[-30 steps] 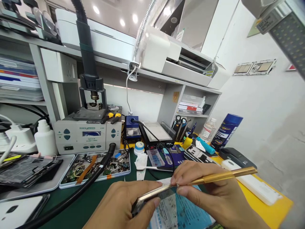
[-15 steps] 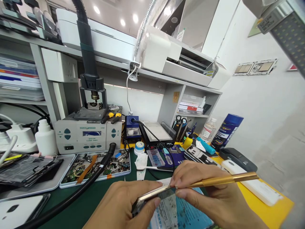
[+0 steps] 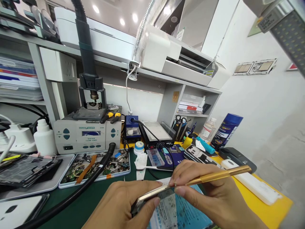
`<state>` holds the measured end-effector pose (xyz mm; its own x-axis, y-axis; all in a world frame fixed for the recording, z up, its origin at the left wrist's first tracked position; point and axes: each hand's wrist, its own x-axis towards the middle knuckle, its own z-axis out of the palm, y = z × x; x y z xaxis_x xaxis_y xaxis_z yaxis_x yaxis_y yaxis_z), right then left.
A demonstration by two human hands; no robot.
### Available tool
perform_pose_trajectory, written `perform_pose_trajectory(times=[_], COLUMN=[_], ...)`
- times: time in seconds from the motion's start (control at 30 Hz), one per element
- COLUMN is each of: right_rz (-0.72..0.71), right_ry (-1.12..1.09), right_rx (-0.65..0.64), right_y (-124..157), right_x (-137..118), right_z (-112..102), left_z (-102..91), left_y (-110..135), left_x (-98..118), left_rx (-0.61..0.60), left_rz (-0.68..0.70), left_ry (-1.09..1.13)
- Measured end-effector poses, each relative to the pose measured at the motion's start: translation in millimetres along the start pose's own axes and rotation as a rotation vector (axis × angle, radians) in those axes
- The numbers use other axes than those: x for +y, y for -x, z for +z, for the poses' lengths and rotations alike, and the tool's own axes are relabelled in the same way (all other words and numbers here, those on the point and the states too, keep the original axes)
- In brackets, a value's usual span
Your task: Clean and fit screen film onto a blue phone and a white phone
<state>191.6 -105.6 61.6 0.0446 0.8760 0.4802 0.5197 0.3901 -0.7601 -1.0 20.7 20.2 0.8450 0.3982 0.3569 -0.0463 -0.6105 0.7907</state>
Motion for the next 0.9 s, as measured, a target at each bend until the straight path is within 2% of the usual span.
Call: perform_pose_trajectory(times=[0.27,0.63,0.9], right_rz=[0.081,0.115,0.183], right_ry=[0.021,0.035,-0.011], right_rx=[0.017,0.024,0.068], right_y=[-0.4,1.2,-1.1], right_x=[-2.4,-2.3,3.9], right_z=[-0.3,-2.5,-5.6], left_z=[0.8,-0.4,-1.3], left_y=[0.2,0.4,-0.4], left_x=[-1.5,0.7,3.9], left_rx=[-0.003,0.052,0.044], left_rz=[-0.004,0.026,0.026], left_ry=[0.026,-0.037,-0.075])
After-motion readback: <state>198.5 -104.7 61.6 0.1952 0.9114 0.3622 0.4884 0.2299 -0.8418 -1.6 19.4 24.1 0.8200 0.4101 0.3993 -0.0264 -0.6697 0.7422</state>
